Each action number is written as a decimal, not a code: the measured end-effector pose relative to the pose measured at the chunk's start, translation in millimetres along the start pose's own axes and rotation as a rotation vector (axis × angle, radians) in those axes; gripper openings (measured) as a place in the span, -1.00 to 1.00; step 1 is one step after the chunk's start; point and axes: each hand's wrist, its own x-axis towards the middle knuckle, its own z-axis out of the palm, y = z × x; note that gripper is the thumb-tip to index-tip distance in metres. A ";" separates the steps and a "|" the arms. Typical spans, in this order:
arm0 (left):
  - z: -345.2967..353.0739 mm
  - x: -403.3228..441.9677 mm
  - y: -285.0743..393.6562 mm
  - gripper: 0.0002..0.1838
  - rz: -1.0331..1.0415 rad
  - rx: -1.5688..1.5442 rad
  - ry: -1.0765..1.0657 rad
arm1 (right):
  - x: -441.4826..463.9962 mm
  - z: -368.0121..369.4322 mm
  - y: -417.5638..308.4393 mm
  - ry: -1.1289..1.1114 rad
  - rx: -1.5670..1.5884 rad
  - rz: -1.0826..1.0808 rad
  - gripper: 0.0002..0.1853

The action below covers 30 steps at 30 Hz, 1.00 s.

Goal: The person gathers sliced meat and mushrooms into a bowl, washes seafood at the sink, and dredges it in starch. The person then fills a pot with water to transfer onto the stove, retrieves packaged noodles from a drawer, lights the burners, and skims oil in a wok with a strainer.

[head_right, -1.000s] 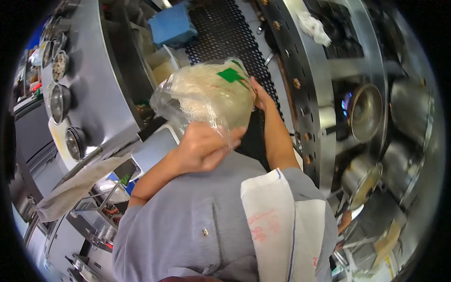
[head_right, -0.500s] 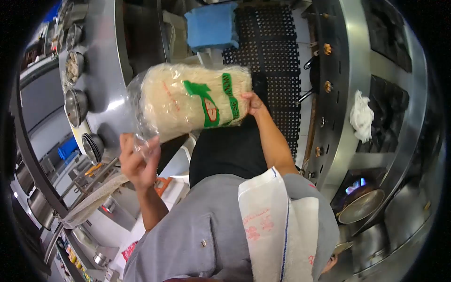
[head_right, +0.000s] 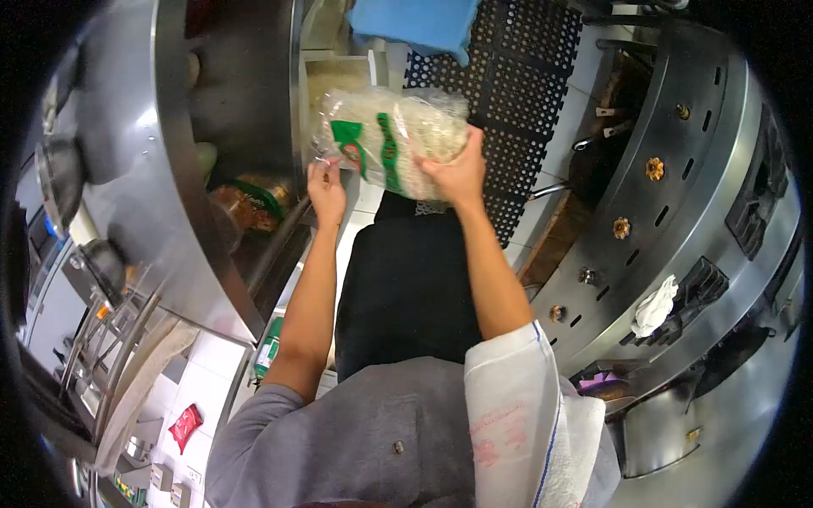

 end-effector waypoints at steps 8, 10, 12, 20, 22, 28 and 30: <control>30.6 13.8 -82.9 -0.36 -0.263 0.365 0.149 | -8.2 86.1 -31.9 0.288 -0.338 0.204 -0.17; 49.3 13.3 -96.7 -0.35 -0.550 0.353 0.139 | -3.3 83.2 -31.2 0.270 -0.320 0.171 -0.17; 69.5 16.0 -133.4 -0.37 -0.852 0.214 0.047 | 1.2 82.7 -40.0 0.260 -0.329 0.148 -0.19; 88.0 5.2 -105.4 -0.49 -1.099 -0.758 0.002 | 23.7 98.7 -35.9 0.235 -0.433 0.141 -0.19; 95.2 -7.1 -98.7 -0.46 -1.140 -0.689 -0.084 | 41.3 102.0 -11.4 0.164 -0.352 0.141 -0.22; 101.2 -10.9 -99.3 -0.47 -1.139 -0.612 -0.041 | 82.5 103.0 58.9 -0.197 0.261 0.216 -0.24; 99.1 -8.2 -104.9 -0.46 -1.113 -0.594 -0.094 | 79.9 106.2 63.2 -0.309 -0.058 0.074 -0.36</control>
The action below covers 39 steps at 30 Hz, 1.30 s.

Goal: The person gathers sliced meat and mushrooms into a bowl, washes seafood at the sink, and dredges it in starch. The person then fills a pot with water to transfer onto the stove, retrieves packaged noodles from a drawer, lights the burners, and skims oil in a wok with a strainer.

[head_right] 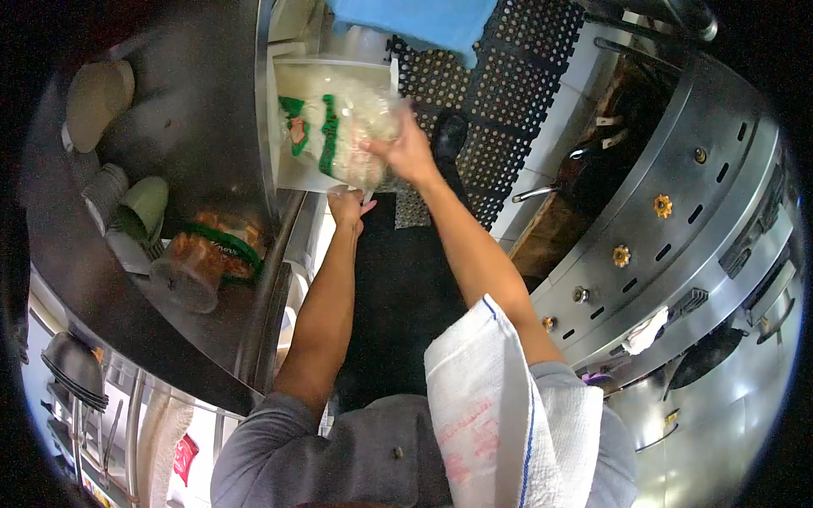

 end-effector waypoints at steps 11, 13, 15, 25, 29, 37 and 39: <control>-13.8 8.3 7.2 -0.64 0.148 0.075 0.038 | 29.9 56.0 -22.3 -0.322 -1.334 -0.370 -0.81; -7.3 4.2 -4.1 -0.67 0.032 -0.103 0.160 | 11.4 40.5 -20.6 -0.427 -1.343 -0.046 -0.82; -2.0 10.0 2.8 -0.70 0.033 -0.166 0.169 | 10.4 29.6 -19.6 -0.435 -1.504 -0.218 -0.84; 8.4 -0.2 33.9 -0.61 -0.026 -0.081 0.219 | -62.8 -74.0 -44.3 -0.708 -1.956 -0.357 -0.86; 2.5 38.3 9.6 -0.55 -0.105 0.049 0.180 | -109.3 -29.9 -214.5 -0.554 -1.625 -0.248 -0.87; -8.6 24.9 12.6 -0.42 -0.179 -0.269 0.265 | -182.6 -22.9 -301.3 -0.310 -1.301 -0.348 -0.83; -26.2 -41.6 26.8 -0.26 -0.203 -0.541 0.216 | -192.7 -25.7 -302.1 -0.336 -1.262 -0.328 -0.83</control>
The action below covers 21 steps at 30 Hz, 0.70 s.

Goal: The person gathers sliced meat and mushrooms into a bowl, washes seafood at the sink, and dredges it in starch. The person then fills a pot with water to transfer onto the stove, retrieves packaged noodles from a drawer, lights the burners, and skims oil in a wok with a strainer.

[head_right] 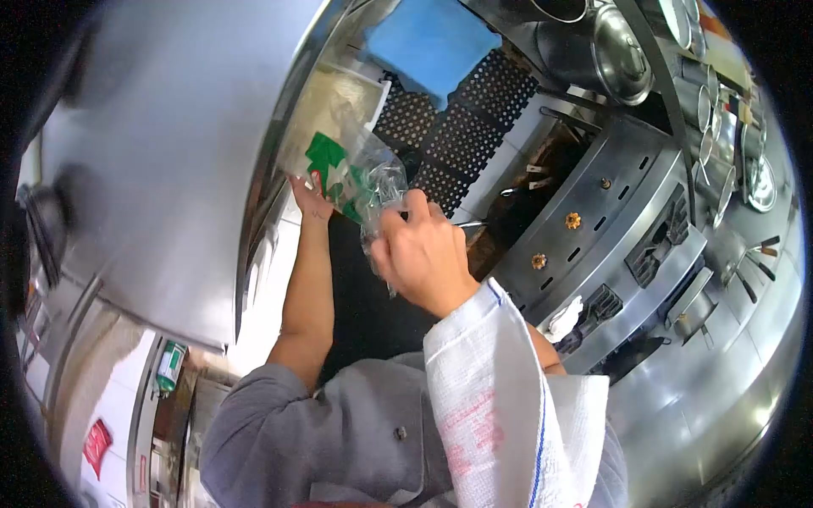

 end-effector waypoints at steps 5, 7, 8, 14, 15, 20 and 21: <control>-12.7 -83.7 0.1 -0.55 0.356 -0.022 -0.807 | -4.6 39.5 31.6 -0.142 0.414 -0.131 -0.86; -19.6 -112.5 19.8 -0.55 0.153 -0.078 -0.861 | 0.8 57.5 44.9 -0.058 0.452 -0.191 -0.85; -28.9 -129.3 26.6 -0.55 -0.075 -0.110 -0.944 | 2.4 66.3 50.2 -0.032 0.419 -0.145 -0.84; -107.1 -155.1 7.0 -0.52 0.176 0.110 -1.098 | 25.4 133.8 41.4 -0.208 0.660 -0.277 -0.80; -125.6 -157.3 5.3 -0.52 0.205 0.068 -1.078 | 26.8 141.4 36.7 -0.353 0.754 -0.215 -0.81; -240.4 -215.8 -13.6 -0.45 0.016 -0.830 -0.988 | 18.4 162.1 -53.0 -0.457 0.373 -0.602 -0.69; -248.7 -217.5 -25.7 -0.45 0.128 -0.769 -0.946 | 13.4 173.1 -69.4 -0.451 0.337 -0.622 -0.68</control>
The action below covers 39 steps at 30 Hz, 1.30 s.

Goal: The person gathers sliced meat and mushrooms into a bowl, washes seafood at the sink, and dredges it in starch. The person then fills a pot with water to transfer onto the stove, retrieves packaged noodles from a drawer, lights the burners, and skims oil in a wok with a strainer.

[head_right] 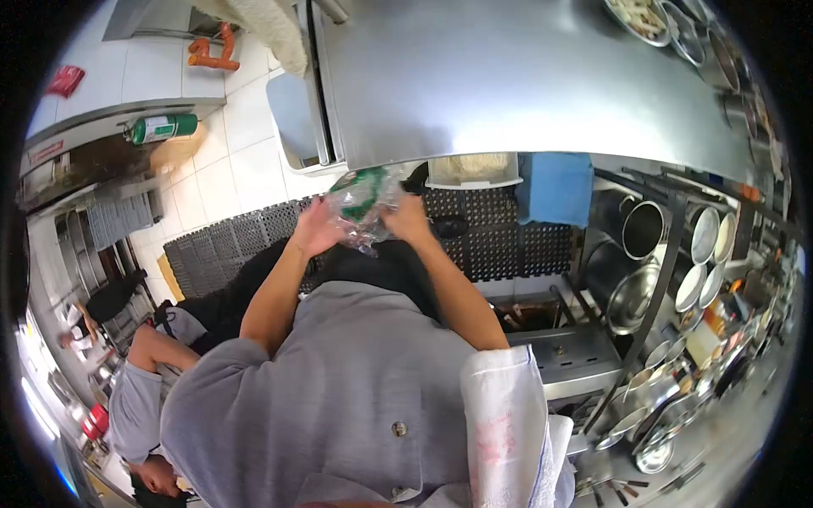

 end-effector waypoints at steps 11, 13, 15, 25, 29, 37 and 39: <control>-71.4 74.6 127.6 -0.62 0.759 1.056 1.135 | -7.5 1.1 22.2 -0.333 0.109 -0.029 -0.28; -88.4 107.5 128.5 -0.66 0.844 1.421 1.320 | -36.7 -25.4 68.8 -0.318 -0.048 0.108 -0.35; -108.7 145.6 127.1 -0.66 0.633 1.424 1.281 | -68.6 -54.5 90.7 -0.222 -0.039 0.327 -0.46; -81.5 154.9 130.7 -0.65 0.174 2.244 0.619 | -163.7 -51.0 94.0 0.220 -0.006 0.859 -0.56; -20.2 162.4 150.3 -0.64 0.019 2.468 0.024 | -165.3 2.4 62.9 0.473 0.237 1.007 -0.58; 96.0 83.8 105.0 -0.62 -0.306 2.625 -0.539 | -163.4 55.5 59.5 0.626 0.453 1.055 -0.54; 108.3 75.2 80.1 -0.62 -0.366 2.654 -0.609 | -165.4 52.9 54.9 0.588 0.430 1.123 -0.53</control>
